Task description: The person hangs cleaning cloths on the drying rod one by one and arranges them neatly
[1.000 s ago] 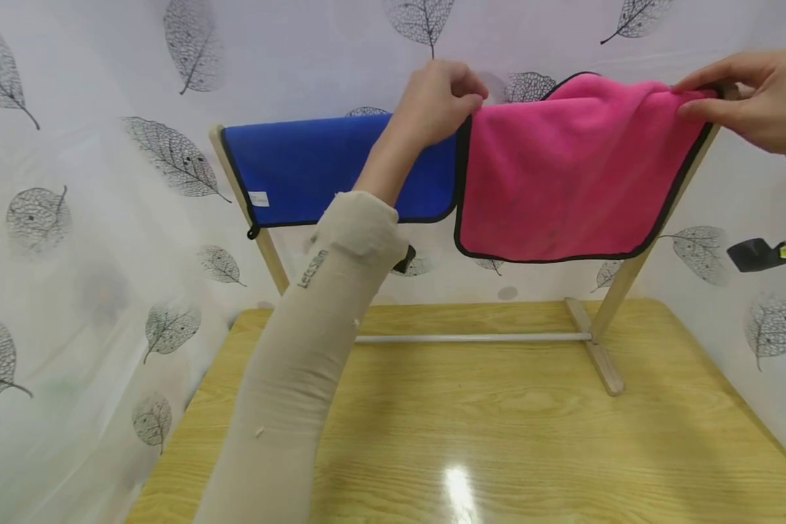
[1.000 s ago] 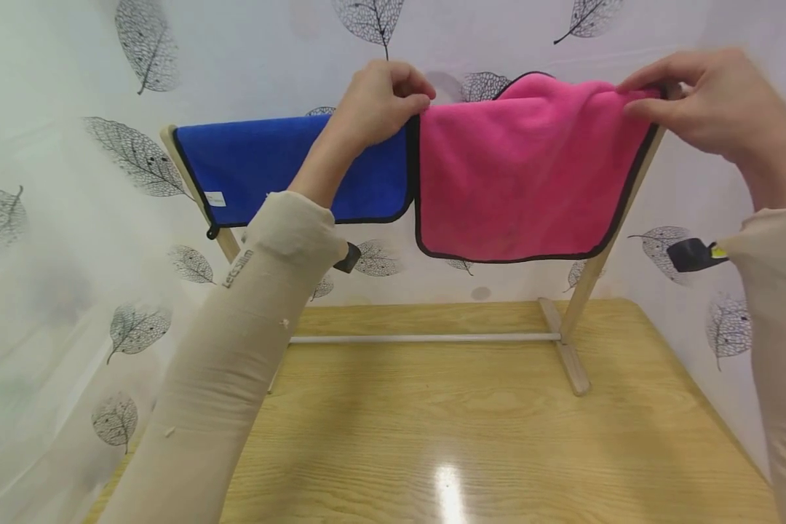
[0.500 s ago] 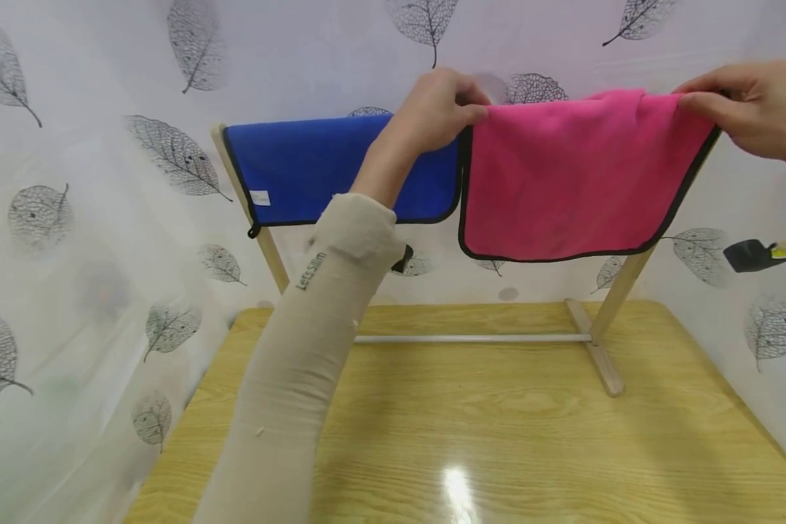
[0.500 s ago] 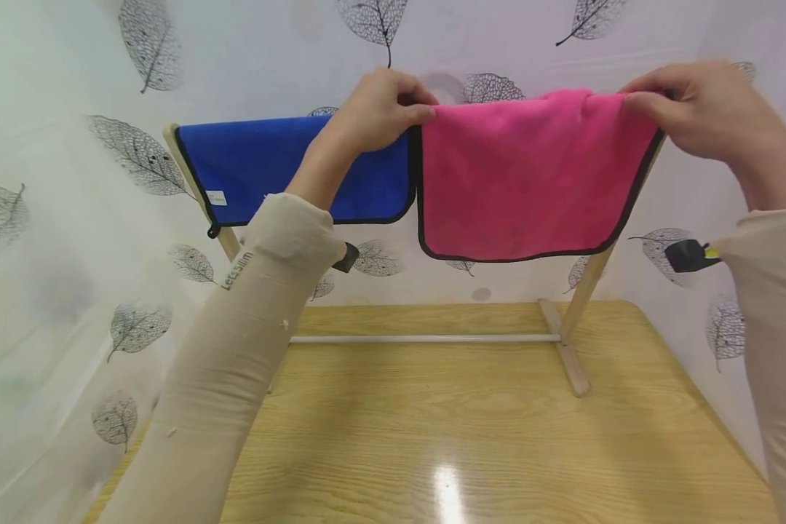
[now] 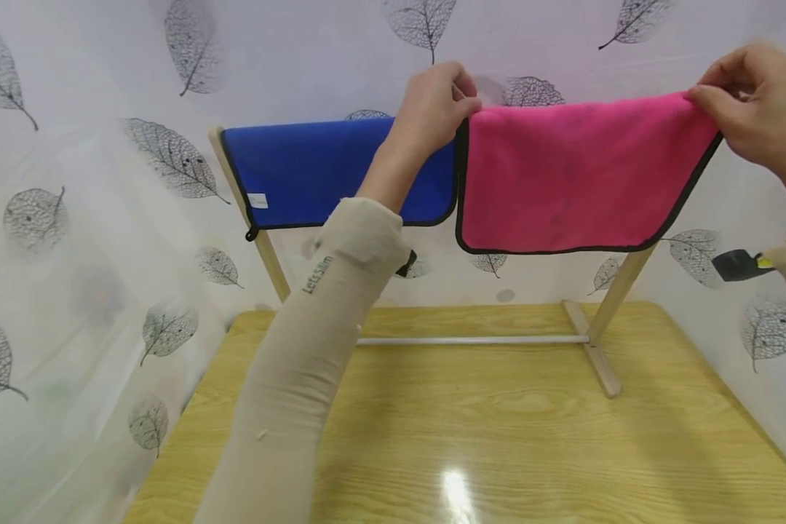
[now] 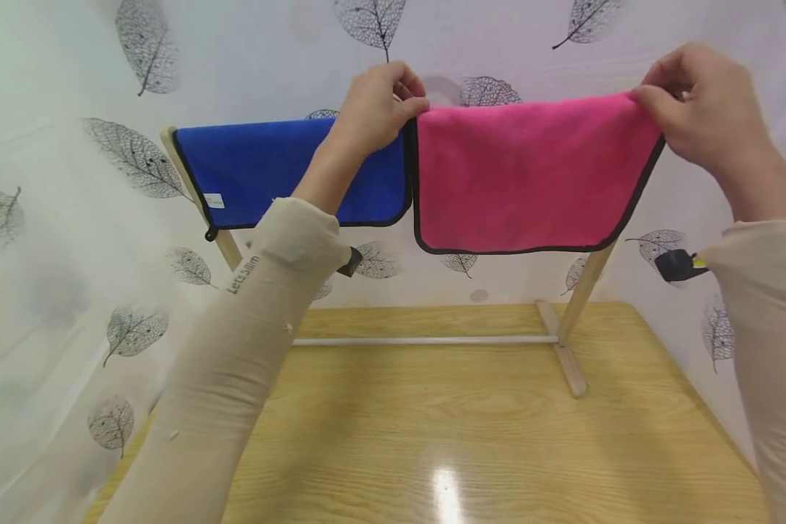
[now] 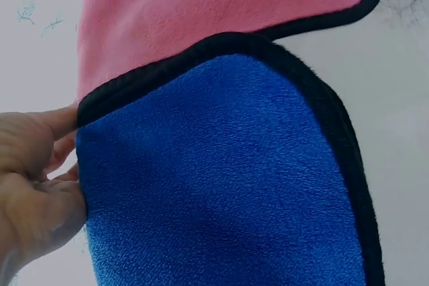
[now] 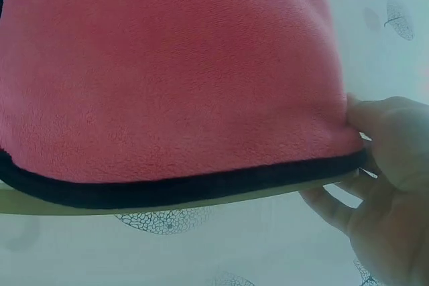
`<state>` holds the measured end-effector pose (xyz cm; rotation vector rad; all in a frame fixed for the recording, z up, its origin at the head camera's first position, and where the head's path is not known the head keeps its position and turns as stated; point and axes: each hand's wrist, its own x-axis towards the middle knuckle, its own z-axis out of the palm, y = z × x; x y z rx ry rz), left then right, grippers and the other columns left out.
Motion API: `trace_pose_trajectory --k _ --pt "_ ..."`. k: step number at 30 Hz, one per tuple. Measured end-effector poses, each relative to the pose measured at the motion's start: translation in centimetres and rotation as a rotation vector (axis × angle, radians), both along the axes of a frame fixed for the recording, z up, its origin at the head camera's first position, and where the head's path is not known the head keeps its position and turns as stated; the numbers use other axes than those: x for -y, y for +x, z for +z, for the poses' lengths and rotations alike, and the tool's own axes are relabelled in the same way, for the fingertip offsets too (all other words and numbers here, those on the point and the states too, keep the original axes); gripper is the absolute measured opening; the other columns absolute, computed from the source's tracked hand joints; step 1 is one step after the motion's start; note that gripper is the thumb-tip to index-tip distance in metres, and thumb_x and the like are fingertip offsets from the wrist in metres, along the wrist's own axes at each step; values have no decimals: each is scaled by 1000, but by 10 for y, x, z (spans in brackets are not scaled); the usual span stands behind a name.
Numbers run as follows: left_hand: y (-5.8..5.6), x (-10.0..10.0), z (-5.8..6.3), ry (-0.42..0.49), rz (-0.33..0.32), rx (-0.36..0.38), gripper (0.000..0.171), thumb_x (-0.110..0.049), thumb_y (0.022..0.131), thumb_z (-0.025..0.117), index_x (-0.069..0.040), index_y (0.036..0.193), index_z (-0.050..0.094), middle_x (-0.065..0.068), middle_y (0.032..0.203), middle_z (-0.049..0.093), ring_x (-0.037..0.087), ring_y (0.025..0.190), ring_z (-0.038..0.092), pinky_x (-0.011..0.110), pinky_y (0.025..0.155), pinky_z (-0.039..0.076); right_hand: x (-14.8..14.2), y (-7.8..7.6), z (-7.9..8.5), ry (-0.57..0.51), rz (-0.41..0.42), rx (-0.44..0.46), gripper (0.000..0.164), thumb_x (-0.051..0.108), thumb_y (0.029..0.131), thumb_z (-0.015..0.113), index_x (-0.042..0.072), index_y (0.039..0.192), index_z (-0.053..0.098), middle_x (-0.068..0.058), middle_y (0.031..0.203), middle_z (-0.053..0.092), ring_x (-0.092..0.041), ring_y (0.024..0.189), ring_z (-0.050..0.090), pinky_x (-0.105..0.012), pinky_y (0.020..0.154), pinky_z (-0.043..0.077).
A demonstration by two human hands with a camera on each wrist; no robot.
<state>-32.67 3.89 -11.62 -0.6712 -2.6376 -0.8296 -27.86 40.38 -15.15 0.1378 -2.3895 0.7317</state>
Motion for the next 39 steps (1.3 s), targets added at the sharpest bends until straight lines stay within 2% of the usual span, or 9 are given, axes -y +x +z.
trace_pose_trajectory --k 4,7,9,14,21,24,32,36,39 --pt "1 1 -1 -29 -17 -47 27 -27 108 57 -9 119 74 2 113 70 11 97 57 19 84 47 -3 2 -3 -2 24 -45 10 23 105 60 18 107 68 33 78 47 6 67 41 -5 58 31" --pt "2 5 -2 -48 -67 -47 29 -29 107 58 -12 119 77 0 112 72 9 97 57 19 83 46 -10 0 -9 -3 63 -44 16 18 102 62 18 113 73 33 93 52 7 73 42 -4 63 33" --pt "2 8 -2 -61 -102 -34 29 -31 105 61 -13 120 78 0 113 73 10 99 59 20 83 47 -15 -1 -12 8 85 -36 28 14 101 62 1 125 71 17 112 56 7 87 42 -4 74 37" --pt "2 11 1 -65 -132 37 34 -28 100 70 -13 130 71 3 120 72 12 108 62 20 89 48 -26 -9 -18 64 114 -59 35 13 102 63 -4 132 67 -10 129 48 4 98 37 -4 79 34" --pt "1 11 3 -85 -124 50 29 -28 104 66 -11 126 72 1 120 72 10 109 61 19 92 46 -15 4 -11 23 68 32 35 13 107 56 12 142 59 29 102 46 12 79 44 -6 91 39" --pt "1 10 2 -101 -120 36 28 -29 106 62 -12 125 74 -1 117 72 9 106 58 18 91 45 -12 5 -10 87 65 -18 34 15 109 53 -4 134 62 31 96 44 11 81 41 -7 83 36" --pt "3 9 0 -110 -88 5 30 -28 110 53 -14 128 72 1 118 70 12 105 58 20 88 45 0 5 -10 200 23 -105 36 10 110 43 -14 131 61 -30 128 55 11 91 31 -5 73 28" --pt "3 8 -2 -58 -84 10 25 -26 109 54 -12 126 65 2 120 67 13 108 59 21 90 46 0 6 -9 114 8 -109 33 13 110 46 -1 137 59 5 106 63 12 75 38 -1 68 33" --pt "3 8 -2 -81 -77 -28 25 -28 109 54 -10 121 67 0 113 65 10 101 56 20 87 45 -2 6 -9 96 -21 -107 34 19 110 49 -6 130 62 31 88 43 9 69 38 -4 61 31"
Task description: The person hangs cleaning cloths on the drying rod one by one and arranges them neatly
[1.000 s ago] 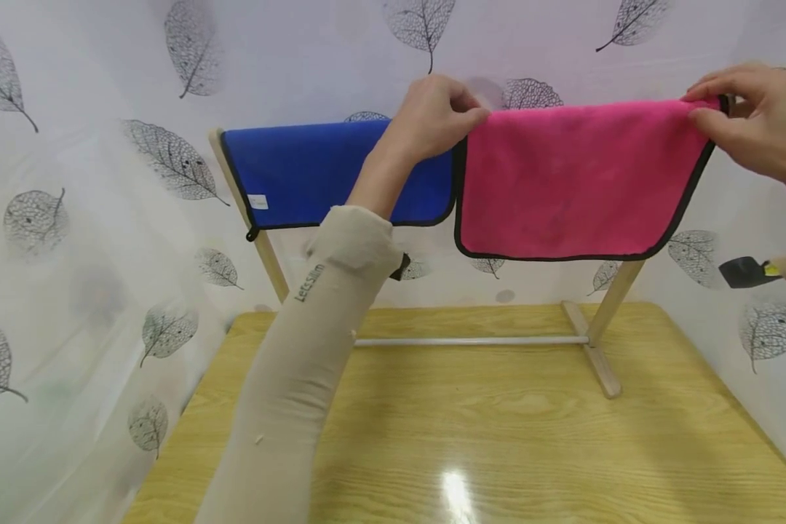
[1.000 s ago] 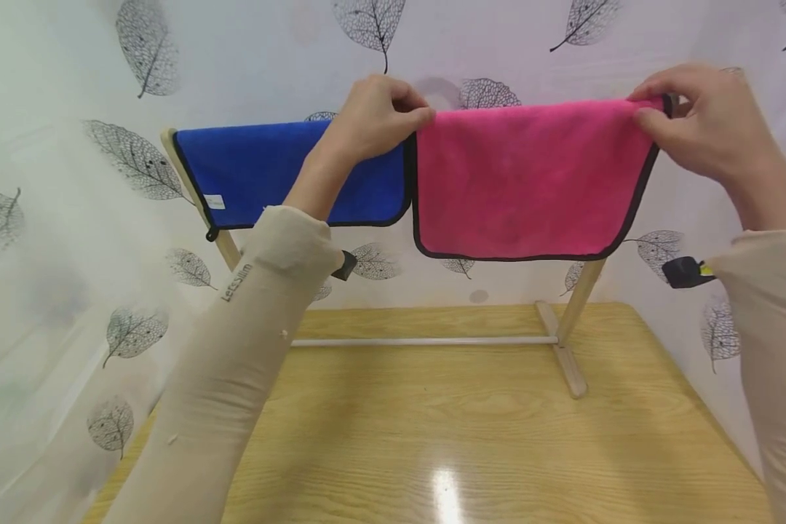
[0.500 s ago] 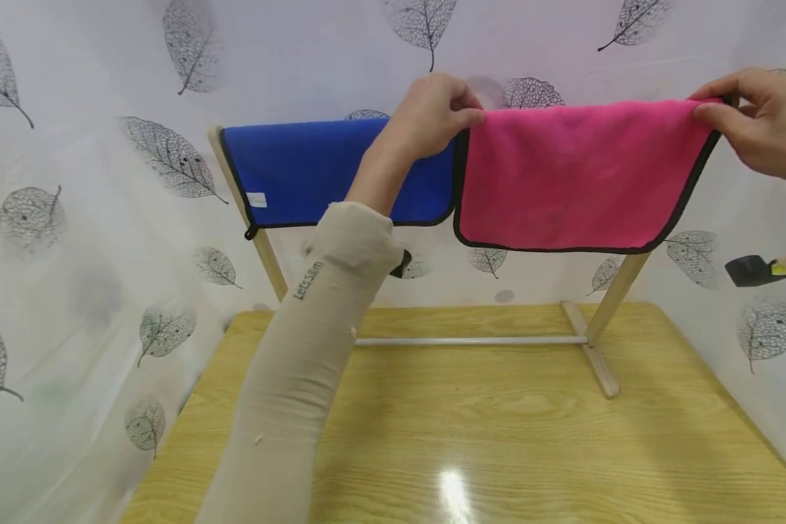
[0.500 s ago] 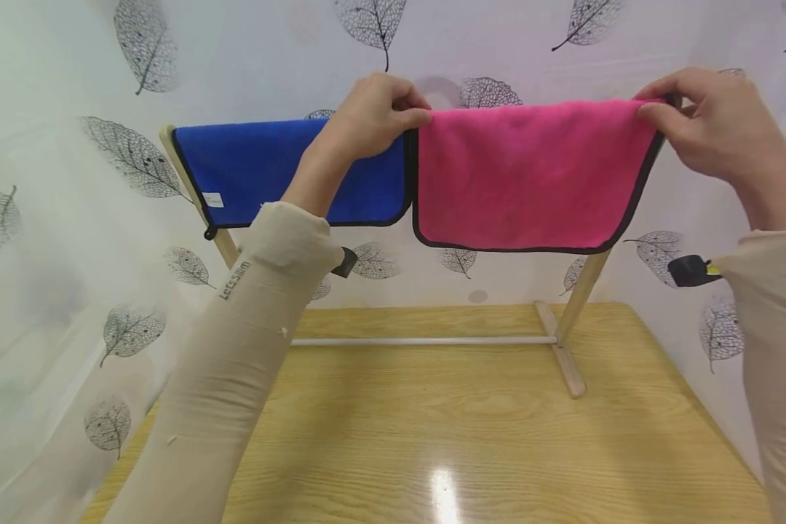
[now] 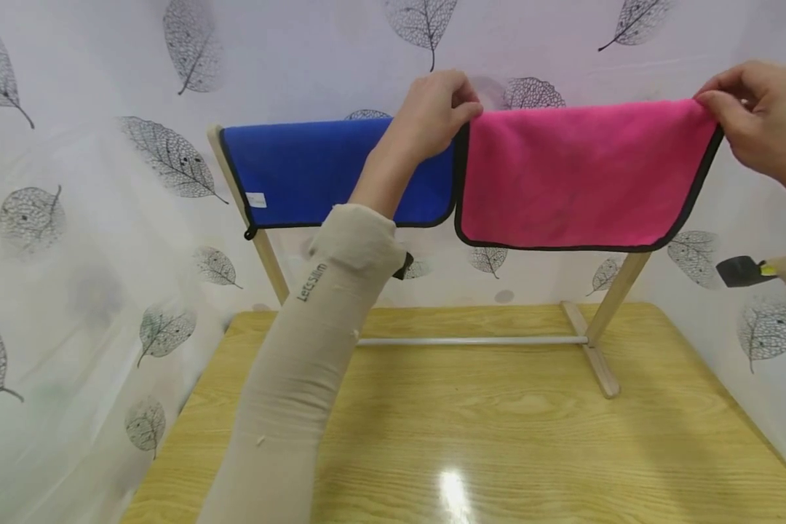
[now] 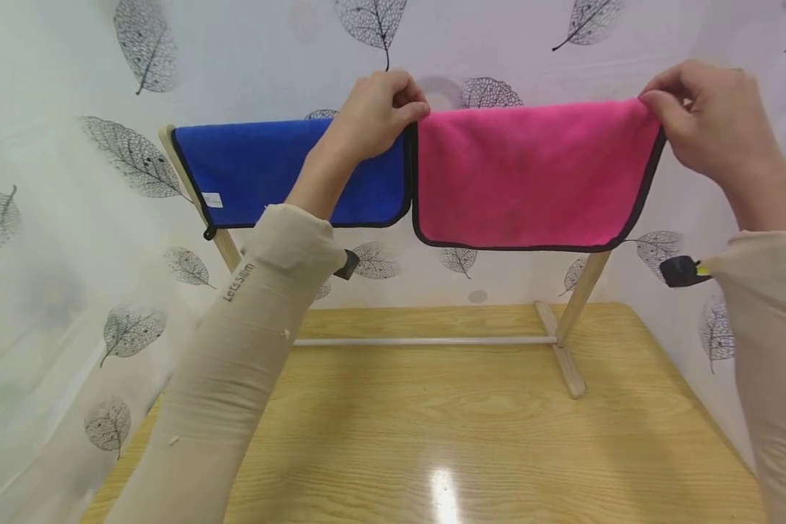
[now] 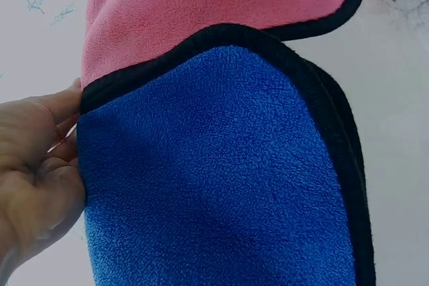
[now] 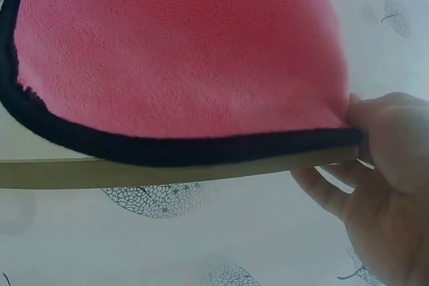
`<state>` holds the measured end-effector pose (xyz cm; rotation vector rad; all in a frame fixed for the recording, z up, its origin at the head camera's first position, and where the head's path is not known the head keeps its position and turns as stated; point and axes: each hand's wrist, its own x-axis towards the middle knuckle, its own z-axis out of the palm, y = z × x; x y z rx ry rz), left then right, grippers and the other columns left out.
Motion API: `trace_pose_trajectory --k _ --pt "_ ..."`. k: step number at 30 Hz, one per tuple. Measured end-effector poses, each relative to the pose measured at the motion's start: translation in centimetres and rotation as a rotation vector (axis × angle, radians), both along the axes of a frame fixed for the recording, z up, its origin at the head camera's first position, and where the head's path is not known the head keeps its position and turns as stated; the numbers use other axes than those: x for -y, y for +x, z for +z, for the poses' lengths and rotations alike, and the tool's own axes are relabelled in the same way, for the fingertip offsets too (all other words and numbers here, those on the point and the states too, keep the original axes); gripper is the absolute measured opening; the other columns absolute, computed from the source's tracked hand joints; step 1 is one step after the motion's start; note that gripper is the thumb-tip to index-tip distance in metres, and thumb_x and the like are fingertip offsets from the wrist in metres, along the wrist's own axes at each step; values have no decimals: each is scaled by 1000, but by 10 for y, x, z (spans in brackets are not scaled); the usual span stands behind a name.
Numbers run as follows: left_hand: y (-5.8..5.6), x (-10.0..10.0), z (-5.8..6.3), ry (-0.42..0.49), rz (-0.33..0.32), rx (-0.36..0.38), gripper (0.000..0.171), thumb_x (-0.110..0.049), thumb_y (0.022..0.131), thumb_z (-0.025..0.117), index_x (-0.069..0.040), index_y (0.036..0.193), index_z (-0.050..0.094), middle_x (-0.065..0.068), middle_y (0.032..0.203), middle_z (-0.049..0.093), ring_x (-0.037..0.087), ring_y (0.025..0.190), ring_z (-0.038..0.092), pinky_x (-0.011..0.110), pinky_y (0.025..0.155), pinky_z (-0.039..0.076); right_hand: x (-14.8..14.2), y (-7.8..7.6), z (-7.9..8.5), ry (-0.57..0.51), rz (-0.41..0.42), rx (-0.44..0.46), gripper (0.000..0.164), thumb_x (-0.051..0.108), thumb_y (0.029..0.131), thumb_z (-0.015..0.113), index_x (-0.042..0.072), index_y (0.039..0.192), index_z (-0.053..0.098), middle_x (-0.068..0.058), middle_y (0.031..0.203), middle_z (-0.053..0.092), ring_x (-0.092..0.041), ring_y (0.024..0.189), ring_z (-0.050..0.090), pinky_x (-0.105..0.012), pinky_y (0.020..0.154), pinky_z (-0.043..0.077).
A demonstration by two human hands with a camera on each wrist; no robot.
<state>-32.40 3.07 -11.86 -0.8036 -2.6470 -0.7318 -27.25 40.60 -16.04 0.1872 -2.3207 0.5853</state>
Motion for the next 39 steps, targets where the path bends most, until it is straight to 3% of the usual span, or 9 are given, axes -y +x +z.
trace_pose_trajectory --k 2,6,11,17,19,22,25,31,39 --pt "0 0 0 -4 -3 -8 27 -30 108 56 -10 118 71 -1 110 65 9 98 54 20 85 45 -1 0 1 -8 -17 42 40 21 111 46 -9 131 63 32 84 39 5 69 37 -9 58 28" --pt "0 2 2 8 -31 18 27 -32 103 63 -10 115 74 -2 110 68 9 98 57 20 84 46 -3 1 -1 -32 -7 81 43 15 107 40 -8 134 63 23 109 53 7 87 37 -12 71 32" --pt "-1 5 3 -7 -59 56 28 -26 103 65 -10 124 74 1 117 71 10 104 60 19 89 48 -6 -1 -5 -68 76 11 40 9 105 43 -4 134 66 32 110 45 11 92 39 -8 77 32" --pt "-2 3 4 -43 -43 17 31 -28 109 55 -15 130 74 0 124 72 11 114 60 18 94 46 -9 -5 -8 -121 205 -113 37 2 105 50 38 111 58 32 95 53 9 80 49 -8 76 37" --pt "-2 2 4 -32 -35 8 31 -26 109 54 -14 130 73 1 124 71 11 114 60 18 93 46 -9 -5 -7 -125 180 -86 32 5 107 50 34 111 63 32 92 53 7 77 47 -8 70 36" --pt "-3 0 2 -11 -19 -11 28 -25 109 54 -12 127 70 1 118 68 11 107 58 18 90 46 -8 -4 -6 -106 136 -64 26 10 108 50 6 119 74 31 97 52 6 79 44 -7 67 32" --pt "-3 -1 0 -24 -2 -36 26 -26 109 53 -10 123 68 0 110 63 10 99 53 19 86 45 -7 -2 -9 -69 103 -44 35 11 107 50 -13 129 64 15 120 60 7 91 41 -6 80 39" --pt "-4 1 3 -53 -28 -6 30 -31 106 59 -10 122 74 -1 114 68 9 101 55 18 87 45 -5 0 -12 -8 95 -43 33 2 104 54 -15 131 62 26 120 43 10 100 37 -7 100 37" --pt "-2 6 6 -82 -81 40 28 -26 106 60 -13 126 76 1 119 71 10 104 56 19 87 45 -12 3 -9 37 94 15 32 7 108 51 0 138 58 22 123 50 17 86 41 -2 85 37"
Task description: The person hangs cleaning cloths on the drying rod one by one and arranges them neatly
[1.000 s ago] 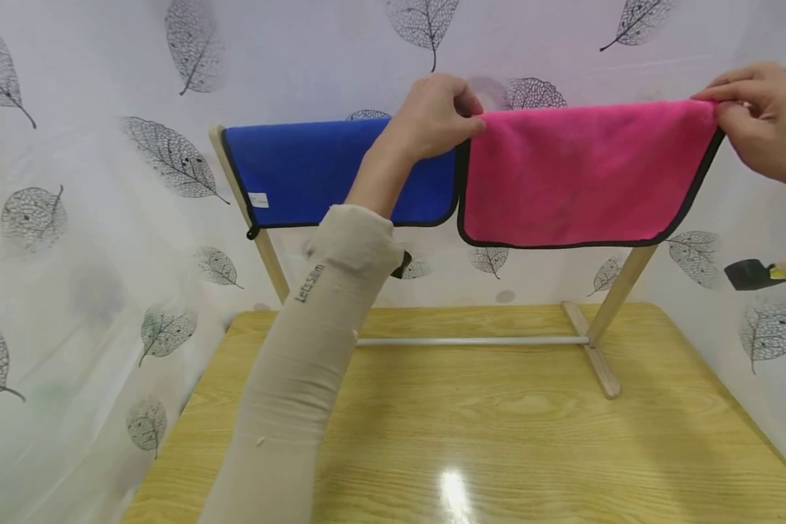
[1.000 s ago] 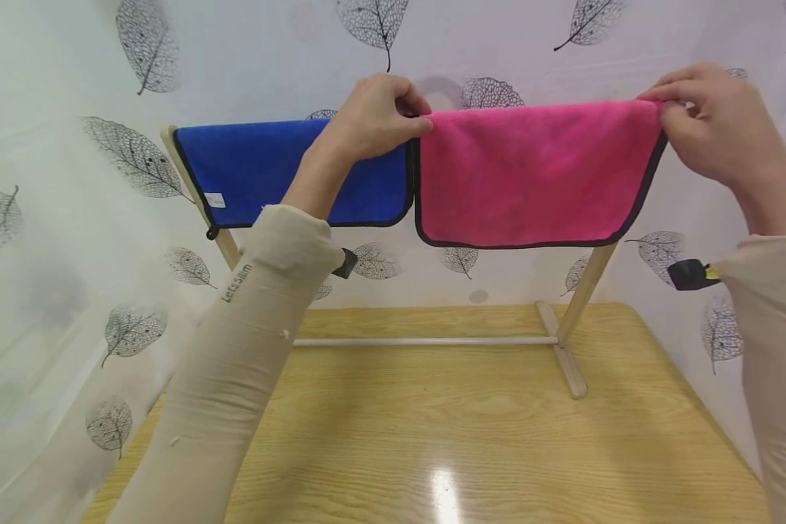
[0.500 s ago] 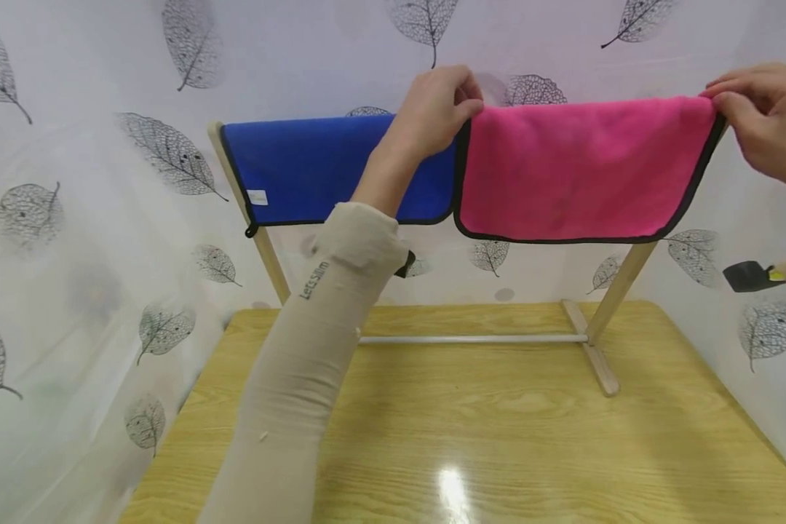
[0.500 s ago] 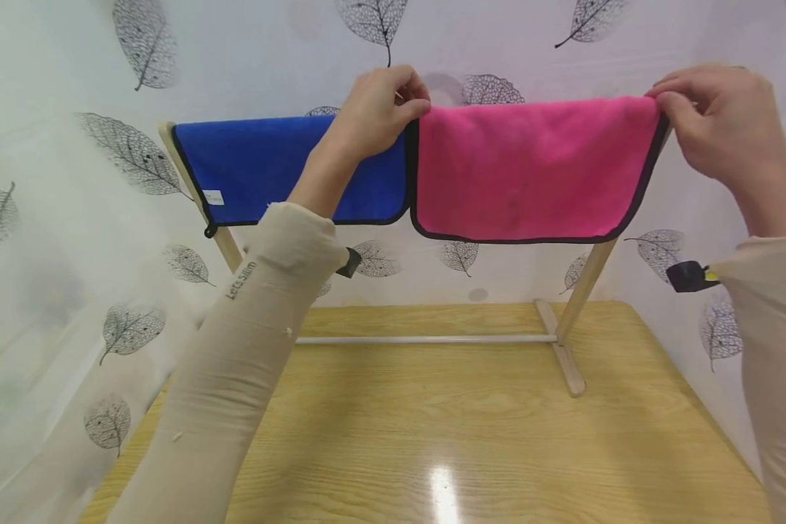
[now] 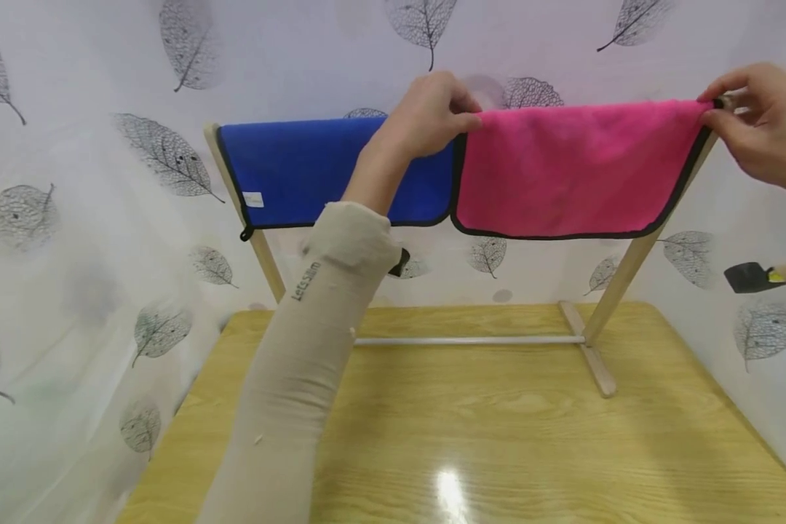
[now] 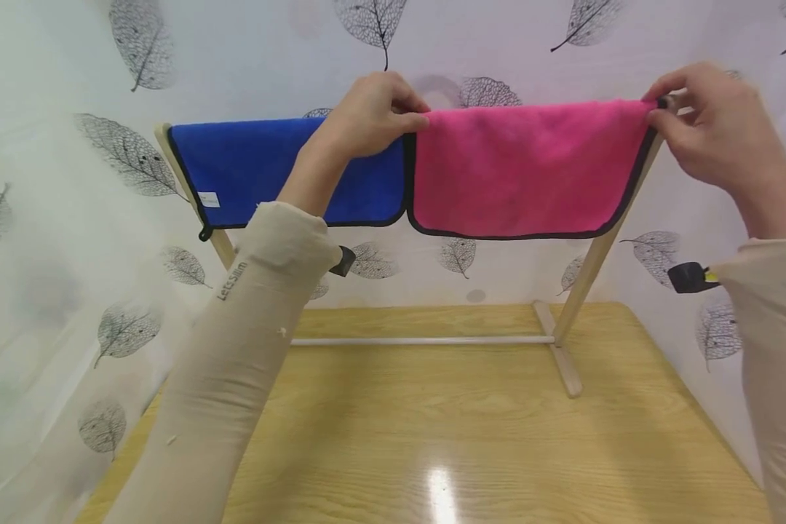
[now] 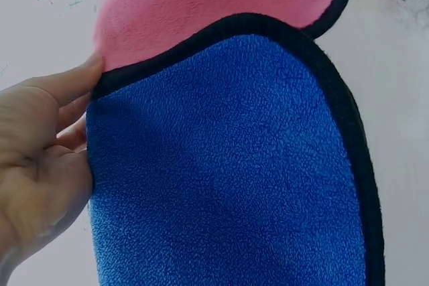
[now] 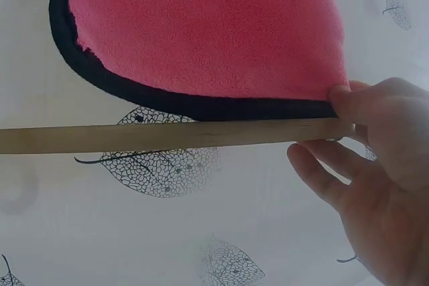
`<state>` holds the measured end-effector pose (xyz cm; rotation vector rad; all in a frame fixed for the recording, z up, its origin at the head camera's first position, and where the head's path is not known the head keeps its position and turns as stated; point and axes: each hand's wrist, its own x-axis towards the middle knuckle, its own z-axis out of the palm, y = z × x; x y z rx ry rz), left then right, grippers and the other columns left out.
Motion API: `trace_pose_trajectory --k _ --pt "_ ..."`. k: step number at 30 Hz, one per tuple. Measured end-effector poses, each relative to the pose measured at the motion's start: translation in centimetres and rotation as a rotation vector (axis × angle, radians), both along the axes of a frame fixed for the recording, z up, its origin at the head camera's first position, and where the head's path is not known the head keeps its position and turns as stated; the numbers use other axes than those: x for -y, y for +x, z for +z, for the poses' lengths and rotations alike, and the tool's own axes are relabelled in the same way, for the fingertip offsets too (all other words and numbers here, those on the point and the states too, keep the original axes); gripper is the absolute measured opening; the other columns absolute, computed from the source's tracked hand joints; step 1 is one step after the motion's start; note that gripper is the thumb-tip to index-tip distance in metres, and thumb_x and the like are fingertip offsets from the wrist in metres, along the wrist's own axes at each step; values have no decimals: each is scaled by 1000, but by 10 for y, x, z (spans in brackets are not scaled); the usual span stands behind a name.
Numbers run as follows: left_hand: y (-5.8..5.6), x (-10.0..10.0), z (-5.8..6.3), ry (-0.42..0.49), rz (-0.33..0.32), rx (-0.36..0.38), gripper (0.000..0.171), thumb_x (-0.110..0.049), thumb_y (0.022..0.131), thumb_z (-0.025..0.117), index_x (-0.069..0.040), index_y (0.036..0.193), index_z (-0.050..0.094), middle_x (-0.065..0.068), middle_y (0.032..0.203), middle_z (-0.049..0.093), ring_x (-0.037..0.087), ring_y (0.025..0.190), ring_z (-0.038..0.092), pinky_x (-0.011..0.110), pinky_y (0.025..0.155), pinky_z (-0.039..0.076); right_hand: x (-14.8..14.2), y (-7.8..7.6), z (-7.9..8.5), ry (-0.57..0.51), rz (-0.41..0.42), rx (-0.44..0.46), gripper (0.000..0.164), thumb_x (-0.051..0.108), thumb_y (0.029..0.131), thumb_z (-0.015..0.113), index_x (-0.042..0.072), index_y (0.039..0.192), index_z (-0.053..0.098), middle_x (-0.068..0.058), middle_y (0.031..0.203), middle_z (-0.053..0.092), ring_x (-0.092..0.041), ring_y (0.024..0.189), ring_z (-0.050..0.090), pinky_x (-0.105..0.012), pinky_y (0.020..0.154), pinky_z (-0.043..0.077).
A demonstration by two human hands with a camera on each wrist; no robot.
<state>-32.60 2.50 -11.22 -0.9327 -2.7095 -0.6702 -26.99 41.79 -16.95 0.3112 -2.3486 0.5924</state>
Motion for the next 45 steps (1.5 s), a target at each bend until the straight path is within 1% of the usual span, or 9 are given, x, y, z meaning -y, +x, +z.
trace_pose_trajectory --k 3,8,13,20,24,31,34,42,45 --pt "0 1 0 -41 8 -43 29 -27 109 54 -17 126 76 -3 121 72 7 107 57 16 87 42 4 -2 0 38 -17 -14 30 5 108 49 -11 131 59 23 114 43 15 91 36 -1 79 34" --pt "1 1 -1 -33 14 -47 33 -27 110 52 -19 137 69 -3 136 67 6 125 57 14 97 41 10 -2 2 62 -76 5 42 13 111 38 -18 129 60 -23 133 52 8 104 26 -6 88 31" --pt "2 -1 -4 24 0 -49 28 -24 110 52 -12 129 68 1 122 68 10 110 58 18 93 44 11 0 -2 -5 -107 27 42 17 112 35 -5 144 51 -29 137 51 10 89 32 -6 88 33" --pt "1 -2 -2 24 -9 -10 28 -27 103 65 -12 125 73 -1 117 70 8 105 56 16 90 43 6 1 -4 -46 -53 35 37 15 108 53 -7 138 57 25 111 38 9 91 36 -3 74 33" --pt "0 -2 -1 -7 -5 -5 29 -26 106 61 -15 130 73 -1 123 71 9 111 59 16 93 44 7 0 -5 -10 -15 -31 34 11 107 57 -14 129 61 28 118 37 10 103 33 -2 85 33" --pt "2 -2 -2 -40 -8 -6 34 -27 109 55 -17 139 68 -2 132 69 8 120 60 16 95 44 7 1 1 71 -81 10 39 13 111 45 -18 130 59 -29 138 50 8 107 25 -3 87 28" --pt "3 -3 -2 -31 -11 11 34 -26 110 53 -17 139 67 0 134 68 9 121 61 18 95 45 7 2 2 54 -98 35 40 16 112 42 -10 140 56 -31 137 51 11 98 29 -3 84 29" --pt "3 -3 -2 -38 1 -2 31 -29 107 58 -14 130 73 0 119 71 9 108 57 18 90 43 6 4 5 -72 -128 44 38 22 111 49 -6 134 60 32 92 40 12 78 38 -4 67 30" --pt "3 -3 -2 -44 3 7 31 -29 106 61 -15 129 74 -1 119 71 8 107 54 18 89 43 6 5 4 -52 -105 35 39 21 111 48 -6 134 63 26 101 52 12 88 37 -6 75 31"
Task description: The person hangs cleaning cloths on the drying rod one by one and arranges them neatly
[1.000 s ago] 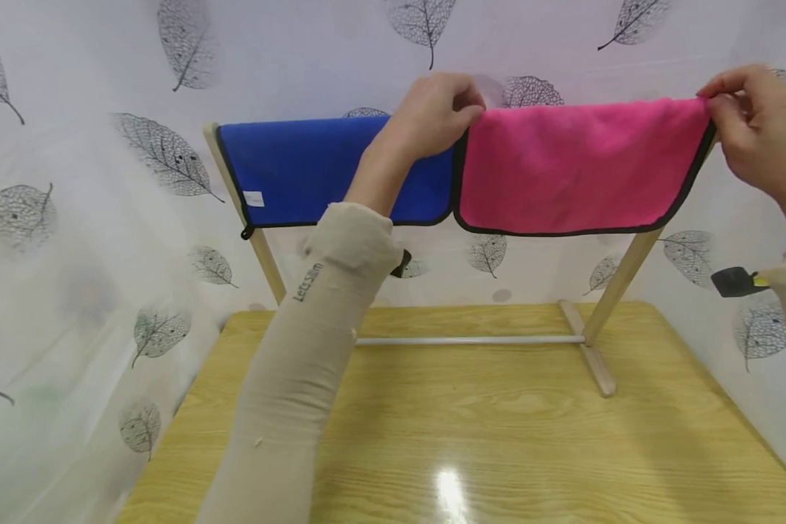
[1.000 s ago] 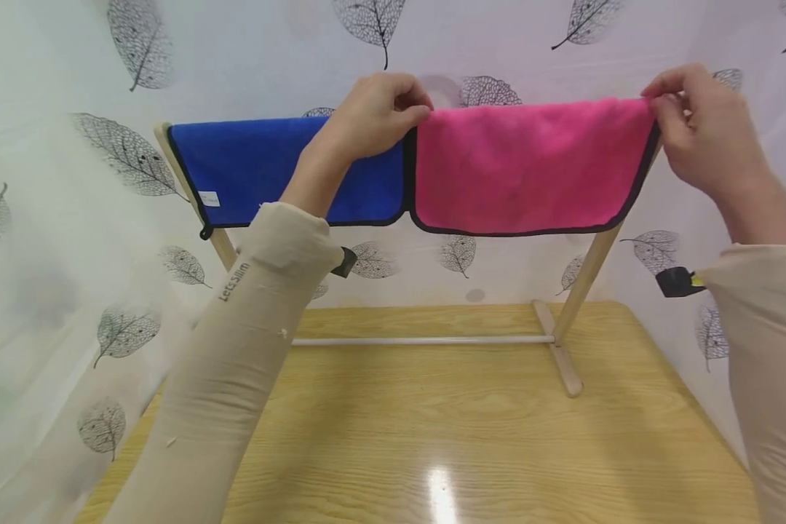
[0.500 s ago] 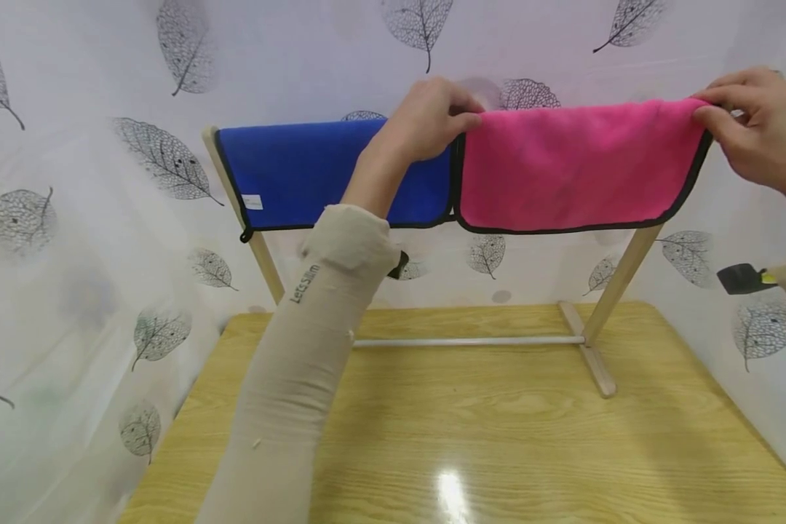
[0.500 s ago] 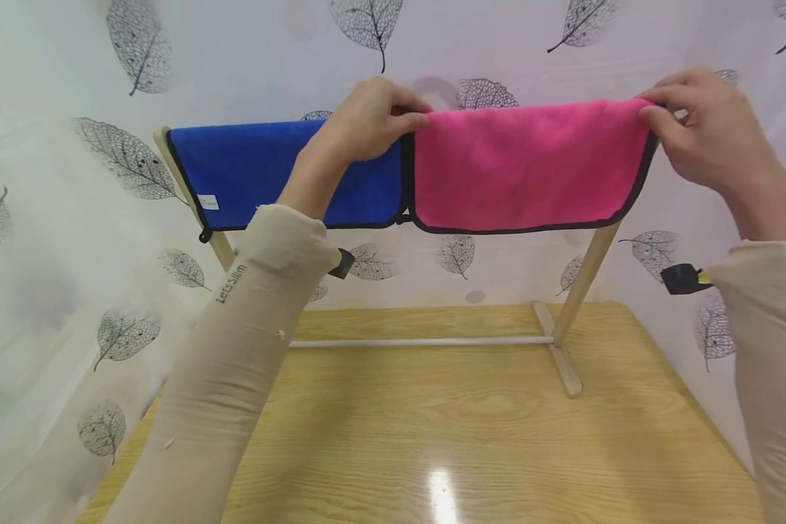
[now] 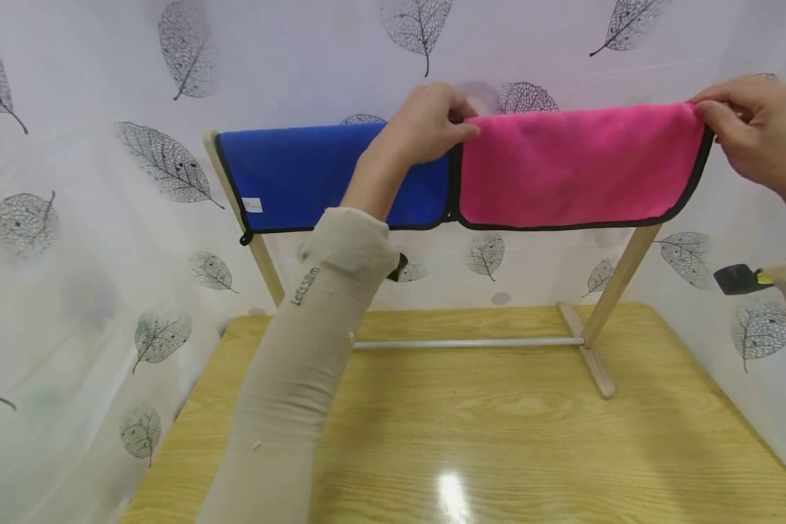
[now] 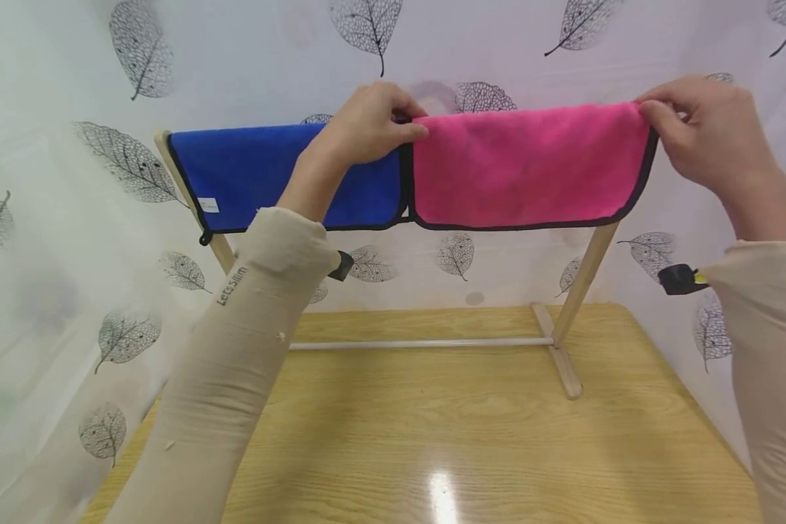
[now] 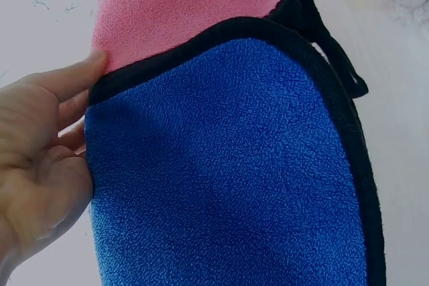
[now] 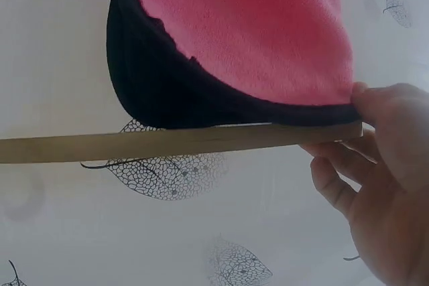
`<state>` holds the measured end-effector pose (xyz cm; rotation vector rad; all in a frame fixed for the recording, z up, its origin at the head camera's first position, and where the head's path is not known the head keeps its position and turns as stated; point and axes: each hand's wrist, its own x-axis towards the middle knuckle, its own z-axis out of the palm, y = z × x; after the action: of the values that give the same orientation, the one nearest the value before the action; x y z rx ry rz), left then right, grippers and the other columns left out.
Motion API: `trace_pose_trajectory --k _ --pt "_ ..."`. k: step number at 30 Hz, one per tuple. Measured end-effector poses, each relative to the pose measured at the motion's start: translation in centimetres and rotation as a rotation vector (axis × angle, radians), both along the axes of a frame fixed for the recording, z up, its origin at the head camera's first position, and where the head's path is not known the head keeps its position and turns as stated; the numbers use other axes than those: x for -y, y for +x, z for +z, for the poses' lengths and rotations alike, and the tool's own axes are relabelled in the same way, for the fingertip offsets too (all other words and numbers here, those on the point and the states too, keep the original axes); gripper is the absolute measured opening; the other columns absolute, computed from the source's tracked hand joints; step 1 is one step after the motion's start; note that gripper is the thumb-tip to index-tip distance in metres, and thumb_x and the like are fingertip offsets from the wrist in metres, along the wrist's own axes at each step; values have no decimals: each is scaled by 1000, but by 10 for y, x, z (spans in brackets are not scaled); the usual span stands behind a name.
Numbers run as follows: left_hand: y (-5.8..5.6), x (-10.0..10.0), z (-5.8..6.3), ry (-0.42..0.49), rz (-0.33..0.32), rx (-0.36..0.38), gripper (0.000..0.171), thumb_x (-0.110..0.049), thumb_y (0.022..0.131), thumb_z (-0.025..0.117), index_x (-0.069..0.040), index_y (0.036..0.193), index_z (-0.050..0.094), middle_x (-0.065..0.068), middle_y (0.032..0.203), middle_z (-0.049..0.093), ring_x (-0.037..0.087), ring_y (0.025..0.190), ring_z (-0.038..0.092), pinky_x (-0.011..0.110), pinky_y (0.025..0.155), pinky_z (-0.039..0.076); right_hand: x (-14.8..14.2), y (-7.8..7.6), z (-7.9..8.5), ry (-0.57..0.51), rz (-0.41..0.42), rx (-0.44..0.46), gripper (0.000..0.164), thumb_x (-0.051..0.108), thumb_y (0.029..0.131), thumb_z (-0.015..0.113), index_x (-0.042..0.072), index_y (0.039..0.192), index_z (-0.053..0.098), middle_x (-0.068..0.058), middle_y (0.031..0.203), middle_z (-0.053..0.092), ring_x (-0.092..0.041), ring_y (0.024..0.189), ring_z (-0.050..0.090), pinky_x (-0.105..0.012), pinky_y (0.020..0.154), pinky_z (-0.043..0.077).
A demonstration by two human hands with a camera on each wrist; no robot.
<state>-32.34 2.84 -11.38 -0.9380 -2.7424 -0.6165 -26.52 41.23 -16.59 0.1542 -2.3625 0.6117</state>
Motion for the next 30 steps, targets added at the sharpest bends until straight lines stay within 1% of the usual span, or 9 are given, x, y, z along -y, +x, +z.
trace_pose_trajectory --k 2,4,6,10,13,17,19,25,30 --pt "0 0 0 -12 0 -1 31 -28 107 59 -16 131 73 -1 122 71 8 108 54 18 90 43 0 0 -3 33 16 -9 39 20 110 48 -5 136 63 9 120 63 12 95 34 -6 82 32" --pt "0 0 0 -13 -7 3 33 -28 108 57 -16 136 70 -1 125 70 8 111 56 17 91 43 0 1 -5 60 21 -5 40 20 111 47 -3 142 59 -12 138 60 13 99 31 -4 89 31" --pt "0 0 -1 2 -15 12 35 -28 109 56 -16 140 66 1 126 69 10 111 57 19 91 45 -1 1 -7 74 27 -10 41 17 111 46 1 148 54 -28 143 54 15 96 32 -2 88 31" --pt "1 1 -1 22 -26 9 33 -26 109 54 -14 137 65 3 124 68 12 112 59 19 92 45 -1 0 -5 51 19 7 39 14 111 45 2 148 52 -24 118 61 13 80 36 -2 71 34" --pt "1 1 -1 7 -26 -18 30 -26 109 54 -12 132 69 1 123 69 10 112 59 16 93 44 -1 -1 -2 67 -3 10 37 14 112 44 -7 139 58 -22 108 58 7 77 34 -5 64 27" --pt "1 0 0 -7 -19 -30 31 -26 109 54 -12 133 69 0 124 69 9 112 59 15 93 43 0 -3 0 90 -30 5 41 18 112 42 -12 133 61 -32 124 57 7 88 29 -8 75 28" --pt "0 -1 -1 3 -17 -17 32 -26 109 55 -12 134 69 0 125 69 10 113 59 15 94 43 0 -3 -1 72 -29 -5 42 20 112 42 -11 133 62 -24 126 59 9 92 28 -9 79 27" --pt "-3 -2 -1 9 -19 -1 31 -24 108 56 -12 134 69 0 127 69 9 115 59 14 95 43 -6 -6 -6 -12 94 -84 33 11 110 49 -5 133 66 29 118 52 13 90 41 -3 85 37" --pt "-4 -1 0 7 -14 5 31 -23 108 56 -13 135 69 -1 128 69 9 116 59 14 96 42 -12 -11 -5 -151 261 -81 39 -7 102 55 14 129 73 28 107 57 12 80 54 1 81 41"
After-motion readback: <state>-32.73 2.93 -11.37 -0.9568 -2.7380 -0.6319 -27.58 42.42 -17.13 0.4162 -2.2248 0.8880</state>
